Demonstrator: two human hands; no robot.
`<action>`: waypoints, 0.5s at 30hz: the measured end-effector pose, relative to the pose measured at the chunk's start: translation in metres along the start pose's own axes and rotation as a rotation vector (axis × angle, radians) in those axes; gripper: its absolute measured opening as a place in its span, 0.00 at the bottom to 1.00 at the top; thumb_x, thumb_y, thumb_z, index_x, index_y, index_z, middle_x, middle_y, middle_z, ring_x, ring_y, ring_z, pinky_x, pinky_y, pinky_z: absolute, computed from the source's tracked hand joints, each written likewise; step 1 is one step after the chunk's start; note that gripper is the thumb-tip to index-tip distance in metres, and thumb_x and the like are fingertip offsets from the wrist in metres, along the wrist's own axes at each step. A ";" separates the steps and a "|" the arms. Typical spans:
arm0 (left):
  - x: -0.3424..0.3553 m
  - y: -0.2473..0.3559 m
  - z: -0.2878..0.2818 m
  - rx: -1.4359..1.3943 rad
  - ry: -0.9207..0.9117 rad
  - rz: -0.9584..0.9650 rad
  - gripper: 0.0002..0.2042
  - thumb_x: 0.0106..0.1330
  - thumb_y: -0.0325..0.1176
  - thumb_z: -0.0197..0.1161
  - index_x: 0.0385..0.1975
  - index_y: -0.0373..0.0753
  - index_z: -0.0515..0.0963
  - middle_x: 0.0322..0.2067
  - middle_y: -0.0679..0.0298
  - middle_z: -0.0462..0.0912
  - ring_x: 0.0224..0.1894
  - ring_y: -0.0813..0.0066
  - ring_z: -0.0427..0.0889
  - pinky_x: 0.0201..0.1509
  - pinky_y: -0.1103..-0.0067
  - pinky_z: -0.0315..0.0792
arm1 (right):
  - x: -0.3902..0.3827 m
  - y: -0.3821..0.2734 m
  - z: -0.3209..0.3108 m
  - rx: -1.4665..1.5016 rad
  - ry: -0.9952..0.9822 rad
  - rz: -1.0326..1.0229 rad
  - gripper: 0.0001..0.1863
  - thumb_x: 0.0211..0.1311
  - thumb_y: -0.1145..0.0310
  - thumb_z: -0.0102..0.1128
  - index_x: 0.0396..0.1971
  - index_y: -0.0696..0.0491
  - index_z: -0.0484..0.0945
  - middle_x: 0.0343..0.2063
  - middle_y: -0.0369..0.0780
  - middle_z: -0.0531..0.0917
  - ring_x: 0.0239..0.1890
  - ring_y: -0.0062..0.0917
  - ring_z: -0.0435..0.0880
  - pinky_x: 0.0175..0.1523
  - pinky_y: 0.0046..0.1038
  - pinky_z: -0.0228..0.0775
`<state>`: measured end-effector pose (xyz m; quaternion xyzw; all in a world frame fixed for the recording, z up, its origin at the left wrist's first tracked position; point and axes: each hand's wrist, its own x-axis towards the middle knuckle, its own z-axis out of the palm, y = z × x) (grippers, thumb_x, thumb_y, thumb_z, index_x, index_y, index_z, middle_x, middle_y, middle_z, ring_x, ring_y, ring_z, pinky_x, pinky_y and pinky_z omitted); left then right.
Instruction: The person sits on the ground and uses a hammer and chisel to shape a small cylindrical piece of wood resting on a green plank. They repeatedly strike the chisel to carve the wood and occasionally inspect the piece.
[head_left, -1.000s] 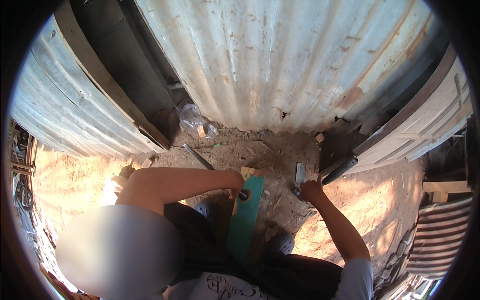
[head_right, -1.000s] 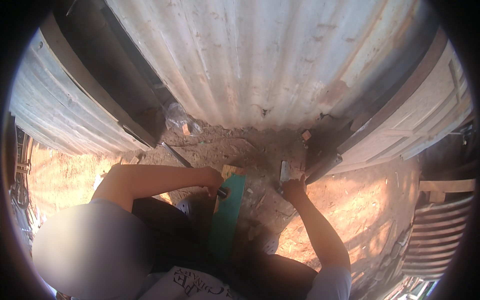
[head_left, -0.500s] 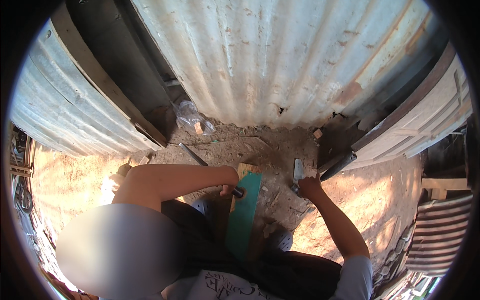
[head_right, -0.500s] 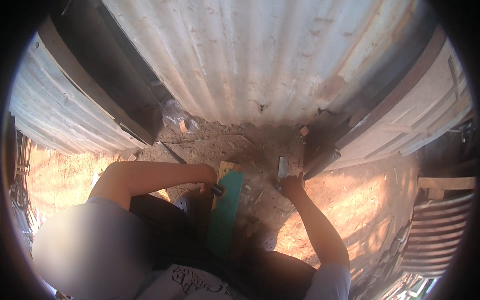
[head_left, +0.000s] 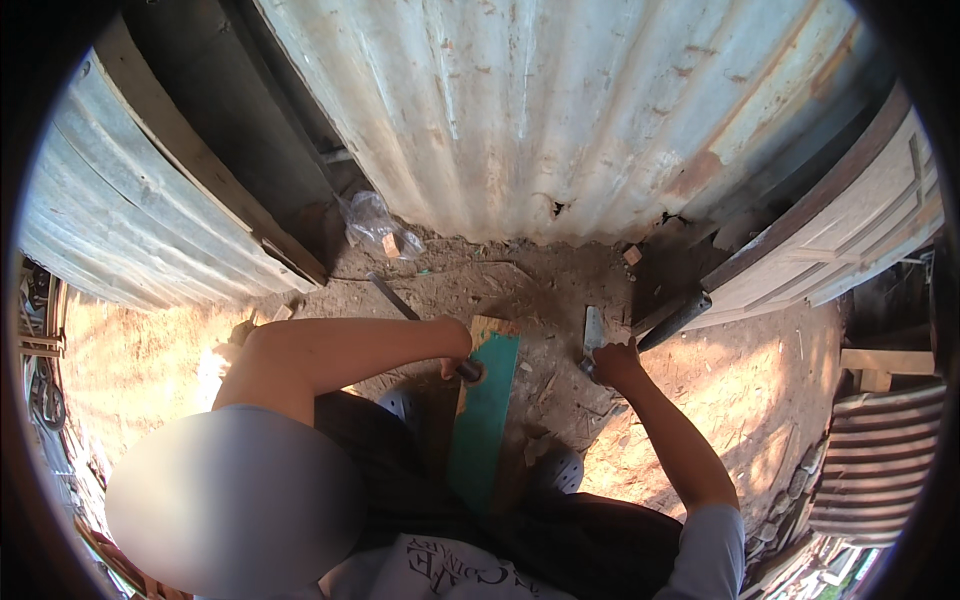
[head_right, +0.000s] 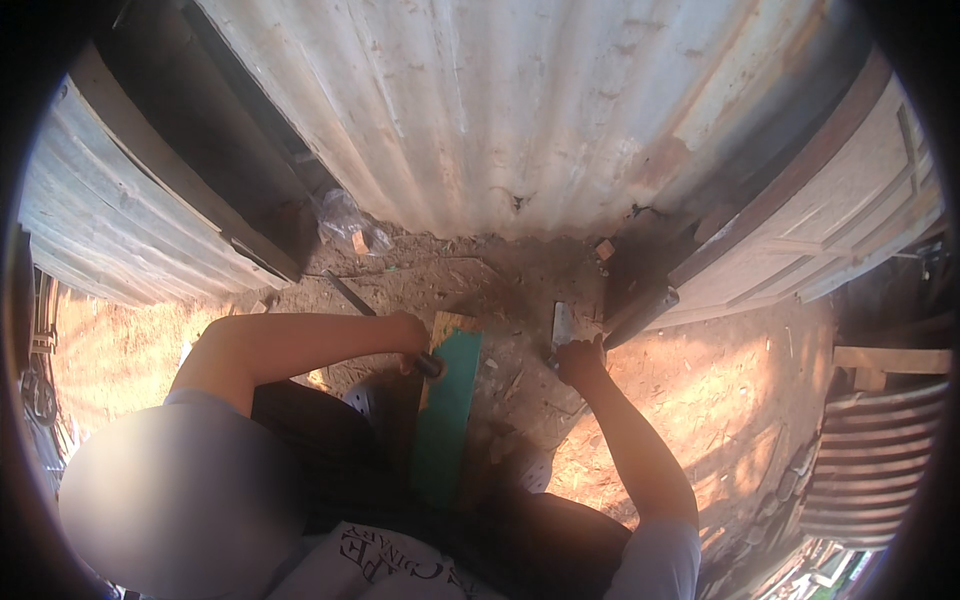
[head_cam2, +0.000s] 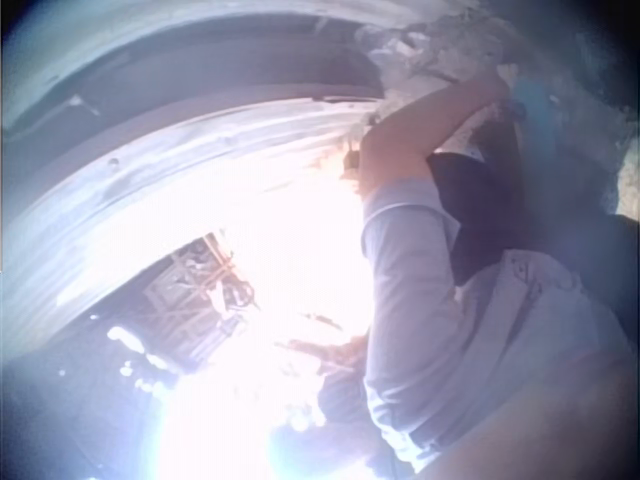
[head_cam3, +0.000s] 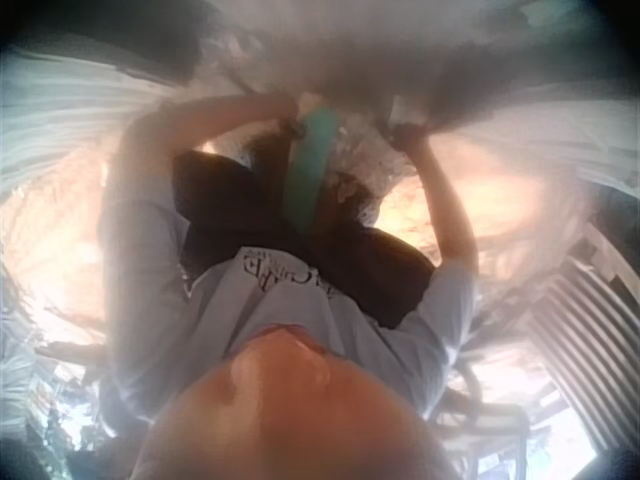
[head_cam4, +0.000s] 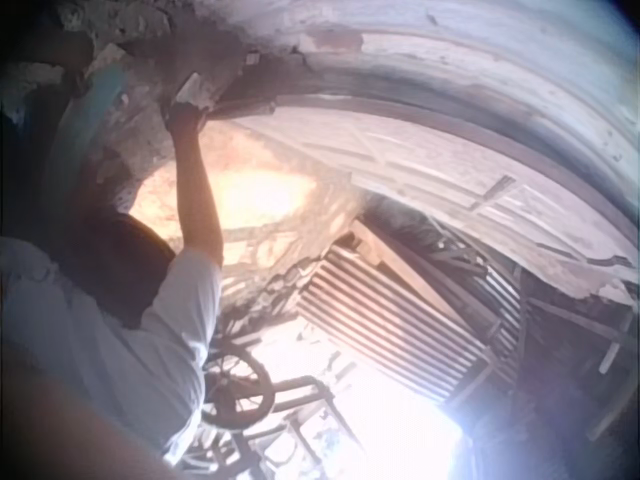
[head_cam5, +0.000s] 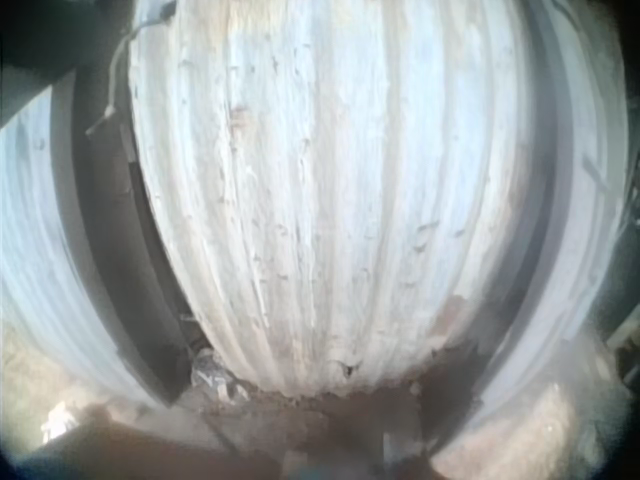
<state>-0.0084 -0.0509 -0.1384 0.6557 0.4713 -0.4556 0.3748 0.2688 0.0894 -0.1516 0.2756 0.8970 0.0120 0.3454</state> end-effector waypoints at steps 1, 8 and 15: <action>-0.002 -0.001 0.001 -0.022 0.061 0.037 0.24 0.43 0.53 0.68 0.41 0.51 0.79 0.39 0.66 0.80 0.43 0.65 0.78 0.43 0.66 0.72 | 0.000 0.000 0.001 -0.004 -0.013 0.003 0.13 0.49 0.63 0.53 0.37 0.46 0.79 0.34 0.38 0.81 0.40 0.31 0.80 0.60 0.51 0.50; 0.003 -0.010 0.008 -0.172 0.286 0.089 0.22 0.43 0.55 0.67 0.29 0.41 0.82 0.24 0.60 0.81 0.31 0.62 0.81 0.35 0.68 0.74 | -0.001 -0.002 0.003 0.000 0.065 0.004 0.12 0.48 0.64 0.54 0.34 0.45 0.80 0.33 0.38 0.81 0.39 0.30 0.80 0.58 0.50 0.53; -0.016 -0.006 -0.006 -0.259 0.287 0.001 0.22 0.51 0.58 0.61 0.29 0.43 0.82 0.28 0.63 0.81 0.36 0.64 0.81 0.37 0.67 0.73 | 0.000 0.002 0.003 0.037 0.016 -0.015 0.15 0.47 0.59 0.56 0.35 0.49 0.78 0.33 0.44 0.81 0.40 0.36 0.80 0.54 0.49 0.56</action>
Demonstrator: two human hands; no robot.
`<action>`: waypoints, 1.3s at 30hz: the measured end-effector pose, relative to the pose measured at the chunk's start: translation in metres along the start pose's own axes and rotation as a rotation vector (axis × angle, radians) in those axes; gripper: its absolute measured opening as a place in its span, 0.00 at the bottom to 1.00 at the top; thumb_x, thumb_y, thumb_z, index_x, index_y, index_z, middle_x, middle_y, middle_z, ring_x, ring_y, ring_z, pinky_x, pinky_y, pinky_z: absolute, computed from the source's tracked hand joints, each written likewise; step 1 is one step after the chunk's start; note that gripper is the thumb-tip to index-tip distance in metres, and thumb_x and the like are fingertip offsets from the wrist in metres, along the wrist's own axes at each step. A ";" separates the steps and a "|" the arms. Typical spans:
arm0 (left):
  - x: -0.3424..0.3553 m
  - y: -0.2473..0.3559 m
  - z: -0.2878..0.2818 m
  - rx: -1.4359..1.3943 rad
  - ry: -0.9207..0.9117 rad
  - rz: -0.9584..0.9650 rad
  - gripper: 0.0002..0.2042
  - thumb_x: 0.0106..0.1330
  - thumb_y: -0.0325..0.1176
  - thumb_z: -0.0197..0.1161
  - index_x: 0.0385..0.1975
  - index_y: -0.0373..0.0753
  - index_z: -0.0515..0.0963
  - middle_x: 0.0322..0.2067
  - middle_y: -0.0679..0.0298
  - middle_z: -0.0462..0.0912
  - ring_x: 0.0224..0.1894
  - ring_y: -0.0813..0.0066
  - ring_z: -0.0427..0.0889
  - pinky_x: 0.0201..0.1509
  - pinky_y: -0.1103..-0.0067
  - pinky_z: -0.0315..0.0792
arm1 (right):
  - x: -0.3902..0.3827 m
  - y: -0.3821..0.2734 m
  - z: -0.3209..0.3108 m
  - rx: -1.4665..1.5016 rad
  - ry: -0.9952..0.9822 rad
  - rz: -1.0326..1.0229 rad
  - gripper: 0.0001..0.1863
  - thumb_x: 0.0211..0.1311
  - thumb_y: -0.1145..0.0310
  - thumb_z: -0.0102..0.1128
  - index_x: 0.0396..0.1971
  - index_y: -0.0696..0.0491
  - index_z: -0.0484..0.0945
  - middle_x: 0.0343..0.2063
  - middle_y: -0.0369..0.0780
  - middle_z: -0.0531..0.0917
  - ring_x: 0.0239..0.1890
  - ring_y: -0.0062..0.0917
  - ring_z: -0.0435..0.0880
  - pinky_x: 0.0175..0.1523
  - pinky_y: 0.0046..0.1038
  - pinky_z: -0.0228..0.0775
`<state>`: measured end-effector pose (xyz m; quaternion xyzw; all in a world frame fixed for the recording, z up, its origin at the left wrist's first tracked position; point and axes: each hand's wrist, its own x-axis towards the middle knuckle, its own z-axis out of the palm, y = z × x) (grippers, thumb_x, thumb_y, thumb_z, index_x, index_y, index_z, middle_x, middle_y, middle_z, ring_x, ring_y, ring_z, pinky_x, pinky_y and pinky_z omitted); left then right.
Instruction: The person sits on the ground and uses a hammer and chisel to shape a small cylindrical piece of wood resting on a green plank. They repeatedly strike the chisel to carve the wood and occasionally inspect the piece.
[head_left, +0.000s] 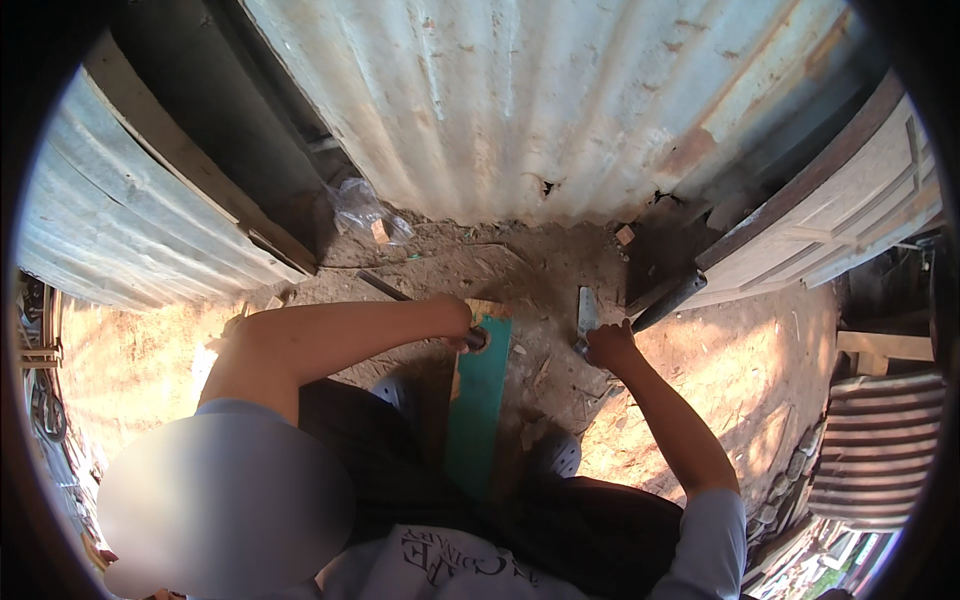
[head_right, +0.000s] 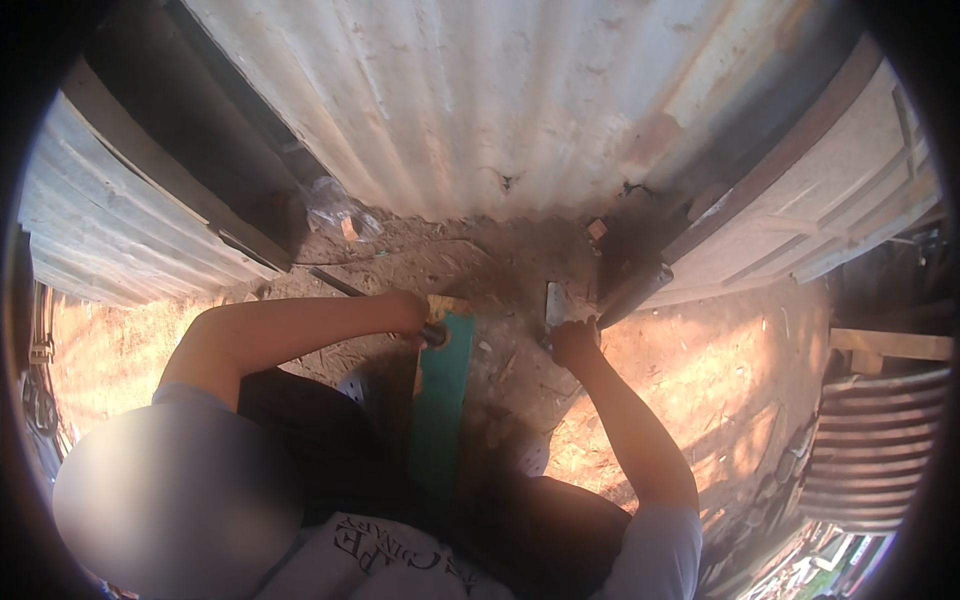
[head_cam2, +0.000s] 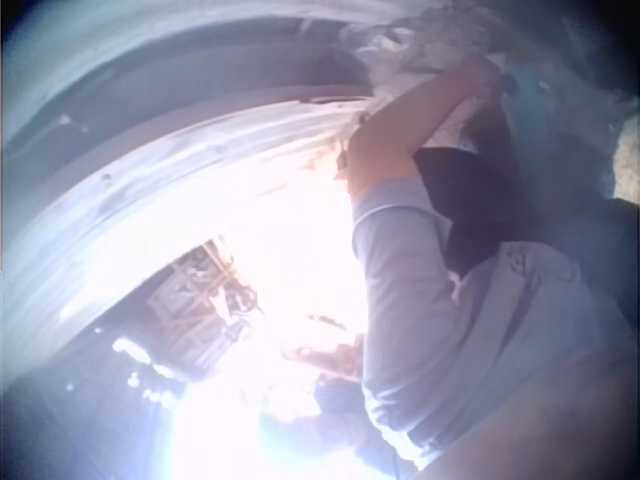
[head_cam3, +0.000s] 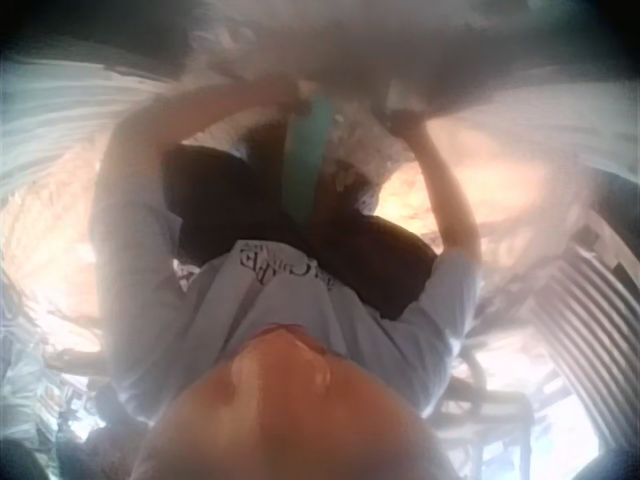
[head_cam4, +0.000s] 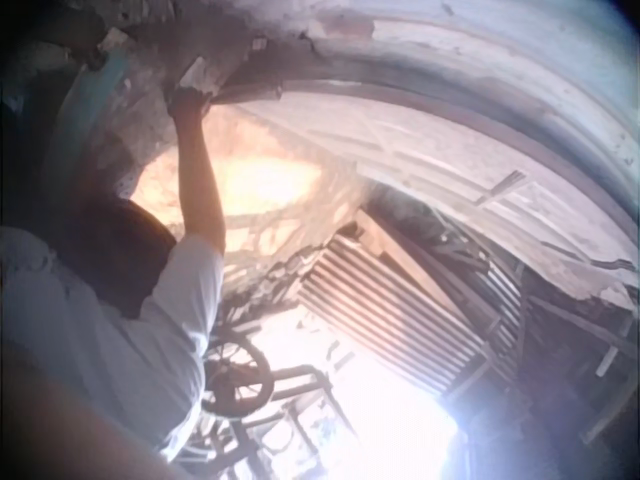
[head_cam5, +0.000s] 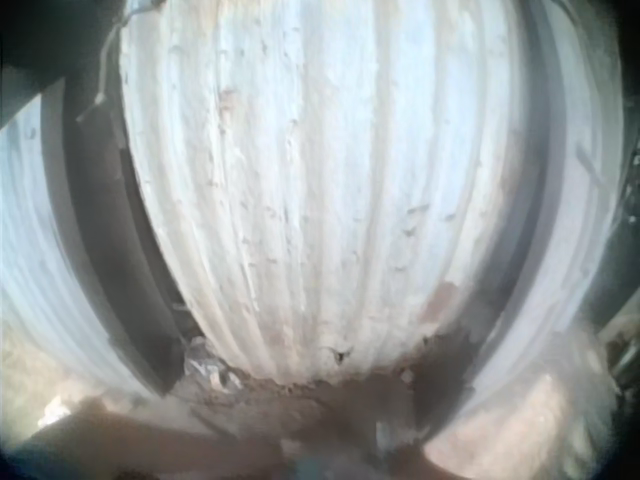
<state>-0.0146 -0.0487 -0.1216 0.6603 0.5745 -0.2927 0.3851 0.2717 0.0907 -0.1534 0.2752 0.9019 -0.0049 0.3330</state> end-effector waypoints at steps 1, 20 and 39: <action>0.001 0.000 0.002 -0.018 0.008 -0.007 0.22 0.51 0.57 0.61 0.29 0.43 0.82 0.28 0.62 0.81 0.36 0.64 0.81 0.38 0.67 0.73 | 0.000 -0.001 -0.001 -0.002 0.001 -0.002 0.15 0.47 0.59 0.56 0.35 0.49 0.78 0.33 0.44 0.81 0.40 0.36 0.80 0.54 0.49 0.57; -0.001 -0.009 -0.014 0.145 0.139 -0.270 0.20 0.46 0.33 0.68 0.44 0.47 0.79 0.43 0.64 0.80 0.42 0.65 0.80 0.32 0.64 0.77 | -0.007 -0.007 -0.017 -0.015 -0.015 0.025 0.11 0.49 0.65 0.54 0.34 0.45 0.79 0.31 0.36 0.82 0.37 0.28 0.82 0.47 0.37 0.62; 0.002 -0.012 -0.014 0.231 0.145 -0.255 0.17 0.49 0.33 0.66 0.41 0.40 0.79 0.34 0.59 0.81 0.31 0.64 0.82 0.36 0.68 0.75 | -0.006 -0.005 -0.014 -0.020 -0.029 0.019 0.11 0.48 0.63 0.54 0.33 0.45 0.80 0.32 0.37 0.82 0.38 0.27 0.81 0.47 0.36 0.62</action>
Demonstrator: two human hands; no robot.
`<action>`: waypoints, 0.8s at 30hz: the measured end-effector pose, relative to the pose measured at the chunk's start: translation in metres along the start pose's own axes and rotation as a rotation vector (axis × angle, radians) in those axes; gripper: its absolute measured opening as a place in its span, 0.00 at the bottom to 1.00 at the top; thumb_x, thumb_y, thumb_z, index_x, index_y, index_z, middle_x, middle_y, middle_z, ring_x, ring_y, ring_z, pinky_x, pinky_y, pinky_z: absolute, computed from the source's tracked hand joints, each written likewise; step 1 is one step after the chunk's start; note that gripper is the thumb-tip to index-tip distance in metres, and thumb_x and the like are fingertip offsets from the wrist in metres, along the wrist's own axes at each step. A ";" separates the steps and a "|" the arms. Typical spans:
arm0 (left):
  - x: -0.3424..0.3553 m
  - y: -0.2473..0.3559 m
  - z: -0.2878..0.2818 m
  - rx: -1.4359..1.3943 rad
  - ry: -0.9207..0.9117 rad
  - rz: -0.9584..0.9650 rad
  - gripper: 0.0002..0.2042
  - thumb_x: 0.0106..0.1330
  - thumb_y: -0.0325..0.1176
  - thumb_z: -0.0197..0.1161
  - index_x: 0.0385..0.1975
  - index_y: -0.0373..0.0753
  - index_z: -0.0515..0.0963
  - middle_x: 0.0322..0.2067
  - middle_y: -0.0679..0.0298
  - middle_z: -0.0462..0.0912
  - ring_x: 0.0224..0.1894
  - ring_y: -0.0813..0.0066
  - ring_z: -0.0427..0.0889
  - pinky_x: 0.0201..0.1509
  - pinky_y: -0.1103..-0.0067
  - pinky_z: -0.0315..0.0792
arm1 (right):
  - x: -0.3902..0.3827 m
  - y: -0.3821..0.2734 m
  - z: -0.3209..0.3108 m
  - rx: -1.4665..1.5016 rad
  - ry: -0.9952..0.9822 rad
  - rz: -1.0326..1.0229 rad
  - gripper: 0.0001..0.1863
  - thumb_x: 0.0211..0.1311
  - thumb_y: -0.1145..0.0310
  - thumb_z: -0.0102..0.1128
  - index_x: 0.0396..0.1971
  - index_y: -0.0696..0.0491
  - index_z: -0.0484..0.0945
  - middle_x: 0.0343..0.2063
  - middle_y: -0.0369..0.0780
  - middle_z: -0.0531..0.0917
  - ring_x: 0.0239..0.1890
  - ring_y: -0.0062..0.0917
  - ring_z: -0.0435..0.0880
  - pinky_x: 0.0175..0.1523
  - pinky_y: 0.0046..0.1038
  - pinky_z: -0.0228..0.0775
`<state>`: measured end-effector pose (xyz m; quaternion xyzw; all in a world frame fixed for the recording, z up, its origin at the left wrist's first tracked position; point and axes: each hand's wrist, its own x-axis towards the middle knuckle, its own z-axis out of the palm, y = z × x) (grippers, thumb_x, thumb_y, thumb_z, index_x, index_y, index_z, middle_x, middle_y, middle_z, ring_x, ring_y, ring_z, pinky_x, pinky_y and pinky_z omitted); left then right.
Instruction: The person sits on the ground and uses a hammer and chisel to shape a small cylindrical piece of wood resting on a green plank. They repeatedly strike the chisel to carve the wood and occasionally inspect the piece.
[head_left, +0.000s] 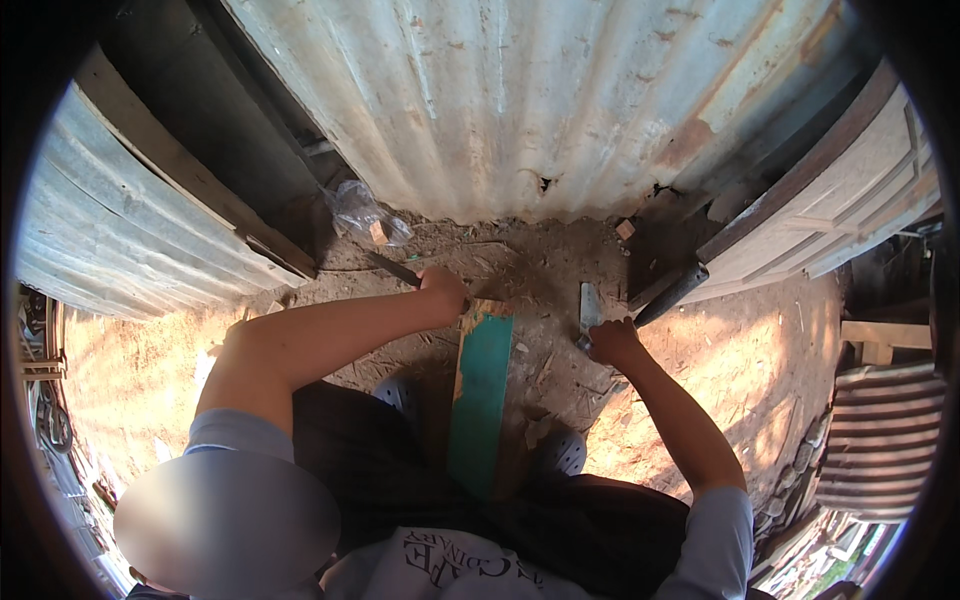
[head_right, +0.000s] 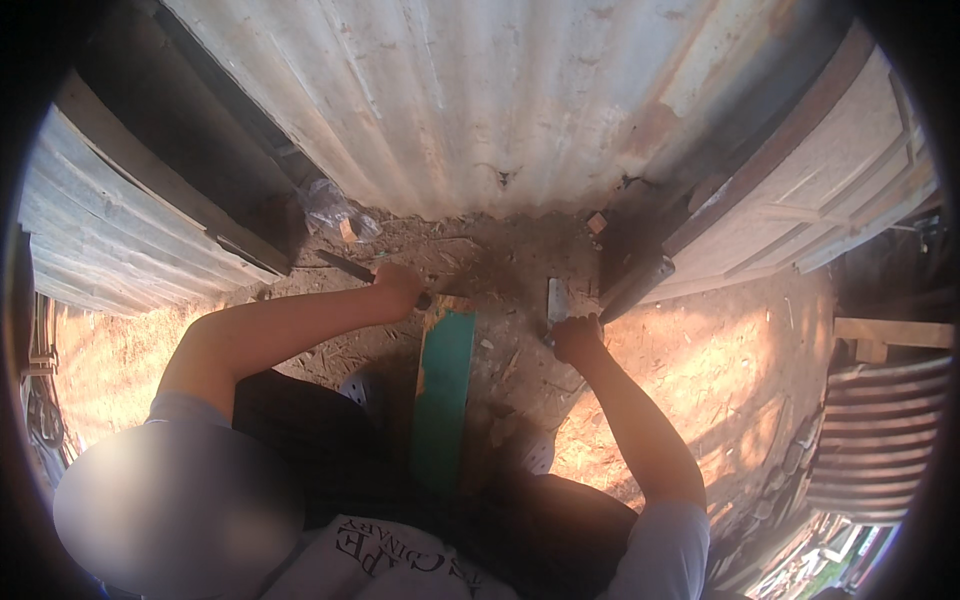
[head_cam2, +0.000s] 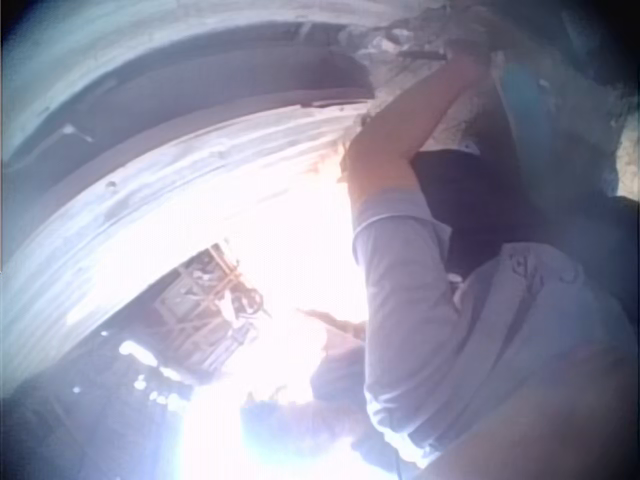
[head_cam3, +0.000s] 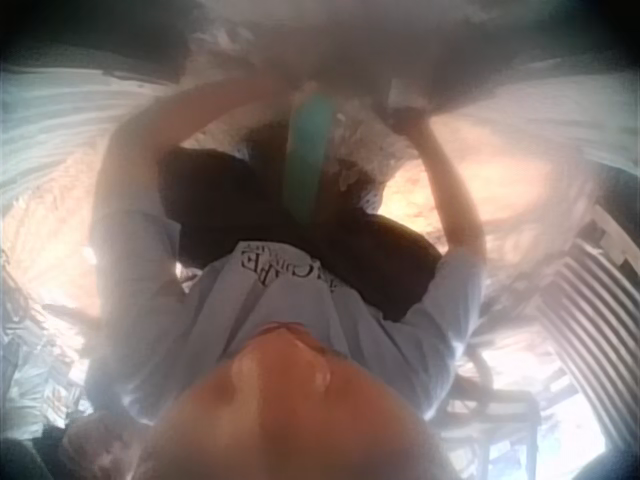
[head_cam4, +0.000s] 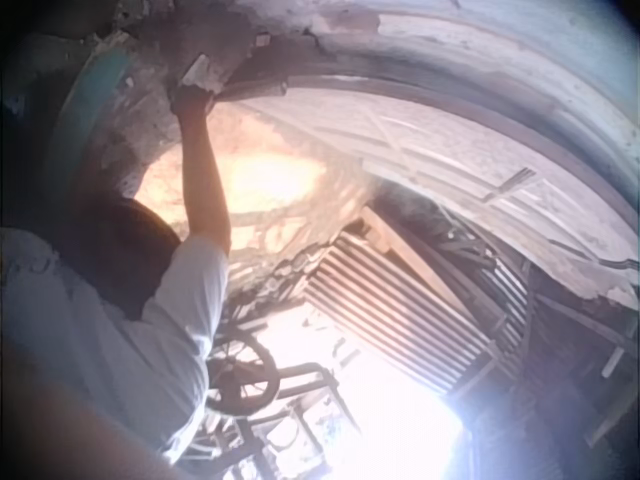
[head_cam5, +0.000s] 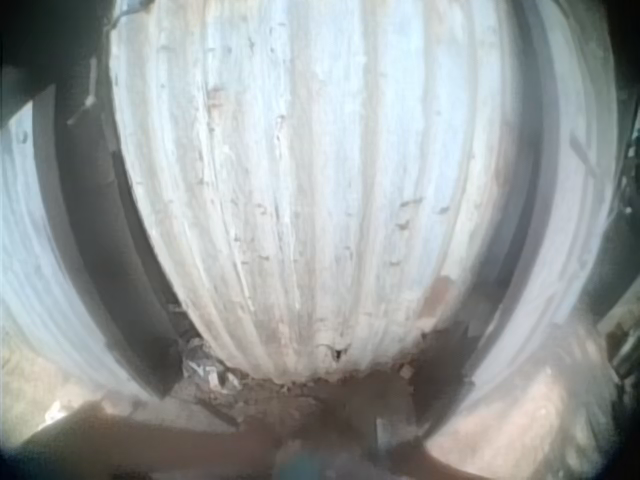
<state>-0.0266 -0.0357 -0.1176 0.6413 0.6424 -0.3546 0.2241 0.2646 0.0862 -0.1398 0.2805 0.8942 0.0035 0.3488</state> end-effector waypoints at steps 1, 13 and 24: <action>0.001 0.000 0.003 0.008 0.012 -0.008 0.17 0.49 0.34 0.66 0.41 0.40 0.79 0.35 0.59 0.81 0.33 0.64 0.82 0.37 0.67 0.75 | 0.000 0.000 0.000 0.000 0.001 -0.002 0.11 0.48 0.63 0.54 0.33 0.45 0.80 0.32 0.37 0.82 0.38 0.27 0.81 0.47 0.36 0.62; -0.011 0.001 -0.006 -0.037 -0.001 0.000 0.18 0.48 0.34 0.67 0.41 0.40 0.79 0.43 0.58 0.80 0.45 0.62 0.80 0.45 0.63 0.75 | 0.000 -0.001 -0.001 0.005 0.010 0.000 0.11 0.48 0.65 0.55 0.34 0.45 0.80 0.32 0.37 0.82 0.37 0.28 0.81 0.47 0.36 0.62; -0.005 0.000 0.004 -0.101 0.025 -0.025 0.20 0.48 0.35 0.68 0.44 0.40 0.78 0.45 0.60 0.79 0.47 0.63 0.78 0.47 0.64 0.73 | -0.002 -0.003 -0.004 0.003 -0.001 -0.008 0.12 0.49 0.64 0.54 0.36 0.44 0.80 0.34 0.36 0.82 0.40 0.26 0.81 0.48 0.37 0.62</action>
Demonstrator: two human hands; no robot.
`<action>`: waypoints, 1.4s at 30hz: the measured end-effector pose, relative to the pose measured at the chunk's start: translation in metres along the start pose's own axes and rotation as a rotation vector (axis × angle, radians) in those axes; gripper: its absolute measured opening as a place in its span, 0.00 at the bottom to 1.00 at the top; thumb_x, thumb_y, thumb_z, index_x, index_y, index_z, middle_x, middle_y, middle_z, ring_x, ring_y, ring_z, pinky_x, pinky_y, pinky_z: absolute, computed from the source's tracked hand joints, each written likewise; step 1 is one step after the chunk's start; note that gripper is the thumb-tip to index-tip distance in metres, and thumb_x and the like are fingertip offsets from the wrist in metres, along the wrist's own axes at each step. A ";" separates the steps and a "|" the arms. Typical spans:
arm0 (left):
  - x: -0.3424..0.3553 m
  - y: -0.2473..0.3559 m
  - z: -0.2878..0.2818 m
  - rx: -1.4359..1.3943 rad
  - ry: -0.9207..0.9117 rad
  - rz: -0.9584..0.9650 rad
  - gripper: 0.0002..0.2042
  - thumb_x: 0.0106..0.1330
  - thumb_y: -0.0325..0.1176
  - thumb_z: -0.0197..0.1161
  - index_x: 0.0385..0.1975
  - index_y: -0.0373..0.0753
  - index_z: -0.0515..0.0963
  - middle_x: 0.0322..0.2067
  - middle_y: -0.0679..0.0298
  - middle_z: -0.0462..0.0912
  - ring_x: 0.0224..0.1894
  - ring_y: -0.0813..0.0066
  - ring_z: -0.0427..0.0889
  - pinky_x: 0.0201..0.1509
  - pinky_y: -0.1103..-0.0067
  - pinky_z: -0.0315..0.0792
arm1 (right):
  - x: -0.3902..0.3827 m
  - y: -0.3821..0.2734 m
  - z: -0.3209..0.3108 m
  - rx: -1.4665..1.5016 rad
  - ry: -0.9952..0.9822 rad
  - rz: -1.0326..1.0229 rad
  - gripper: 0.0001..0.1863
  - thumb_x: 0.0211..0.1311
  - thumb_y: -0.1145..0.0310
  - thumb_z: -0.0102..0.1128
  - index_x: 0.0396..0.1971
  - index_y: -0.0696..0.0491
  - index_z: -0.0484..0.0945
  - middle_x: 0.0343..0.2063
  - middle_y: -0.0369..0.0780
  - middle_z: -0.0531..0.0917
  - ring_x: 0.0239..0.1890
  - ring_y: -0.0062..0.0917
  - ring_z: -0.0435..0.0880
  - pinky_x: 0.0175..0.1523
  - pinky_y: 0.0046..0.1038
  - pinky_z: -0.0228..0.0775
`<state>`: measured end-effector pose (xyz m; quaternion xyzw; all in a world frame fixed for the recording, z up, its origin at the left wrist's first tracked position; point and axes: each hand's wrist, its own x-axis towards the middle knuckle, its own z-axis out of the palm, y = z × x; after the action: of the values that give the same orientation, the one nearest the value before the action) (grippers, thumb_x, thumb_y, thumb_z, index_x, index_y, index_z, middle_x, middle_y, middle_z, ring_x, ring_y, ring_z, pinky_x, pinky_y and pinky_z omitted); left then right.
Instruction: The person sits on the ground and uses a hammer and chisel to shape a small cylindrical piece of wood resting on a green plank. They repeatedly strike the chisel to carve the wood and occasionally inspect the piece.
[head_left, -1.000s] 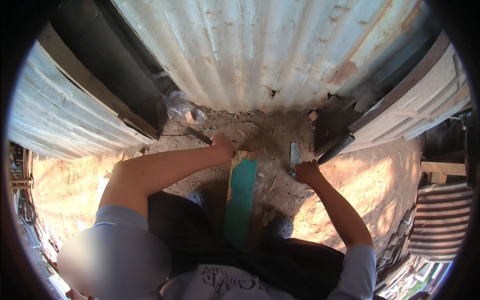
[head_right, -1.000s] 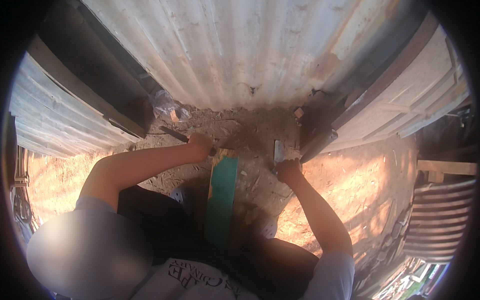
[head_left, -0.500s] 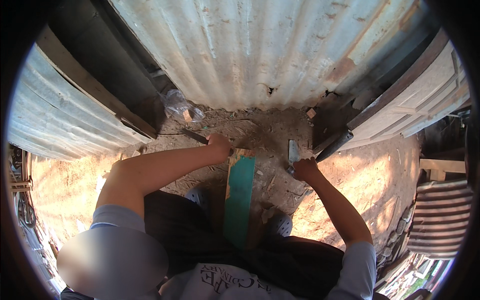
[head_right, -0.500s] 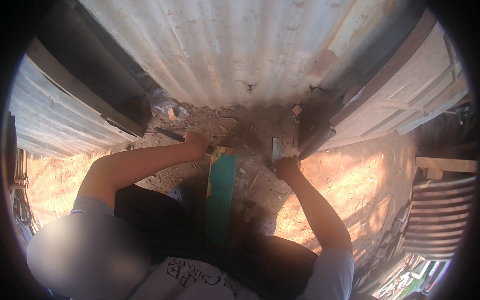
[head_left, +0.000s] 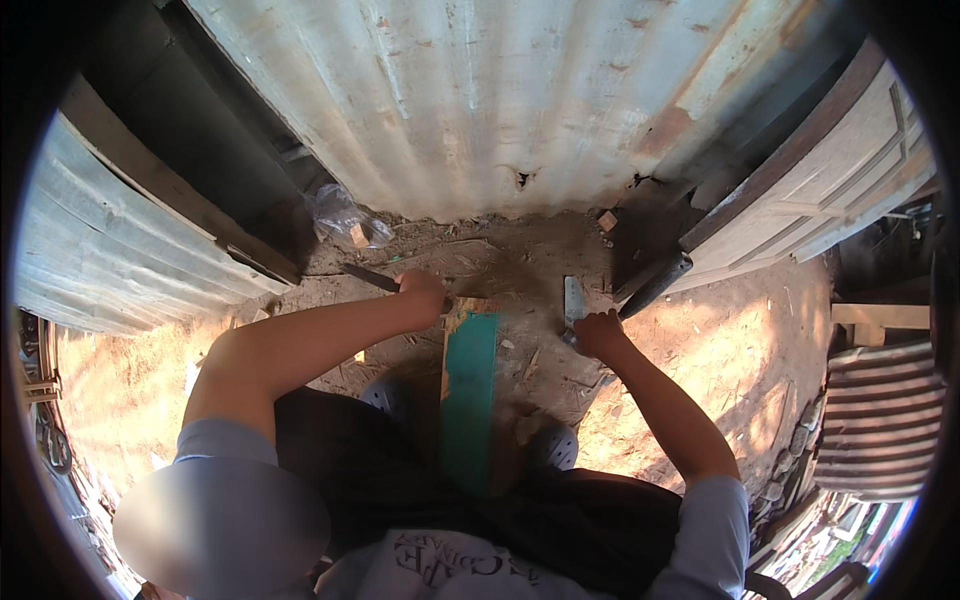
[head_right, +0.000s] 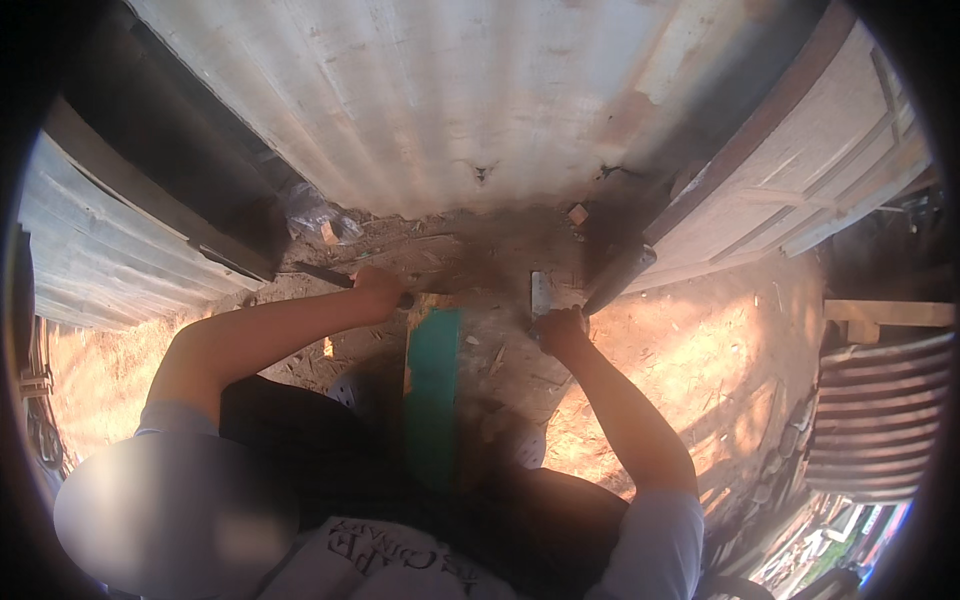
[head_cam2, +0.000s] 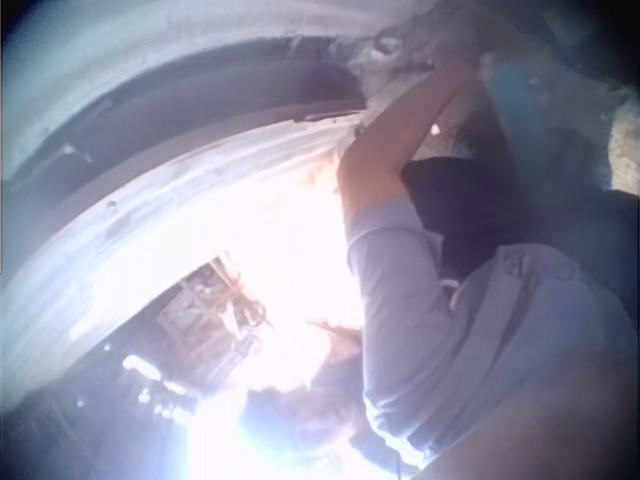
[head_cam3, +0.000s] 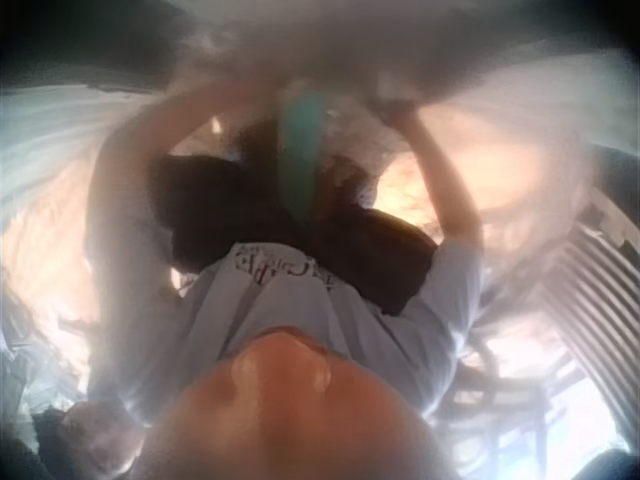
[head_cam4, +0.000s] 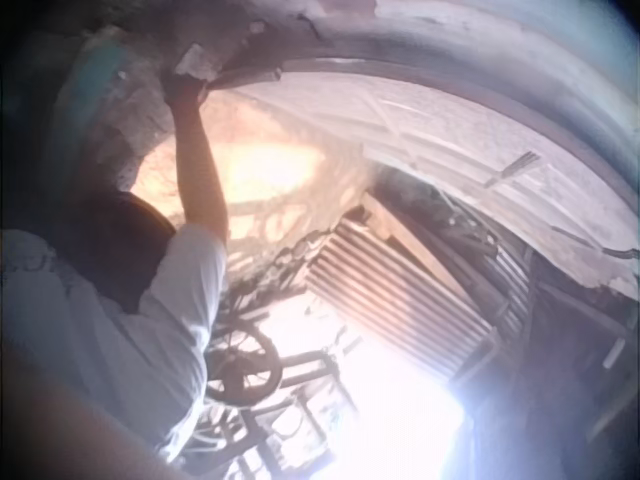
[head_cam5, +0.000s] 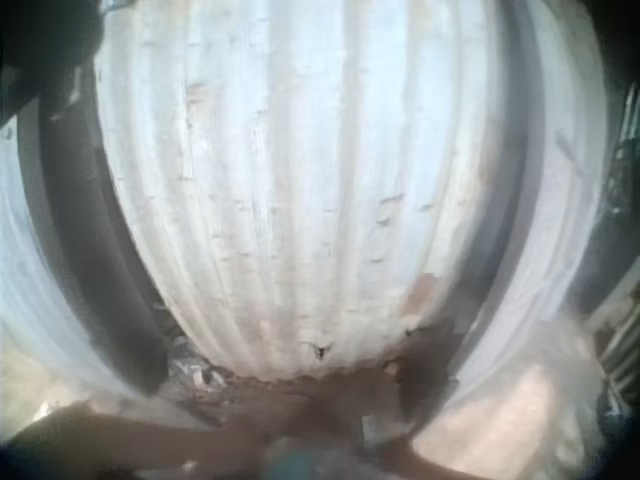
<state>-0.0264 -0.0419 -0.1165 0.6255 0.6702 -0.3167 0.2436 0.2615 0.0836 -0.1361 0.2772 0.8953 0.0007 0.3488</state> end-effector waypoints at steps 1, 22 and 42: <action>0.000 0.000 0.000 0.000 -0.008 0.000 0.20 0.48 0.35 0.68 0.44 0.41 0.78 0.46 0.60 0.79 0.47 0.63 0.78 0.47 0.64 0.73 | -0.001 -0.001 -0.002 0.010 0.010 -0.005 0.12 0.49 0.64 0.54 0.36 0.43 0.80 0.34 0.35 0.81 0.40 0.26 0.80 0.48 0.37 0.62; -0.012 -0.002 -0.007 0.027 0.026 0.007 0.16 0.48 0.36 0.65 0.38 0.40 0.80 0.37 0.57 0.82 0.41 0.61 0.82 0.42 0.62 0.76 | -0.001 -0.002 -0.006 0.018 -0.038 0.015 0.12 0.49 0.66 0.56 0.35 0.48 0.81 0.34 0.39 0.82 0.41 0.29 0.81 0.55 0.44 0.60; -0.013 -0.004 -0.009 0.007 -0.007 0.014 0.16 0.48 0.36 0.65 0.37 0.38 0.81 0.37 0.56 0.82 0.40 0.61 0.82 0.41 0.63 0.77 | -0.005 -0.001 -0.013 0.002 -0.116 0.062 0.14 0.51 0.64 0.55 0.39 0.43 0.80 0.40 0.39 0.81 0.46 0.32 0.79 0.58 0.47 0.55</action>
<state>-0.0287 -0.0443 -0.1003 0.6300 0.6637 -0.3195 0.2459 0.2558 0.0831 -0.1234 0.3047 0.8646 -0.0057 0.3996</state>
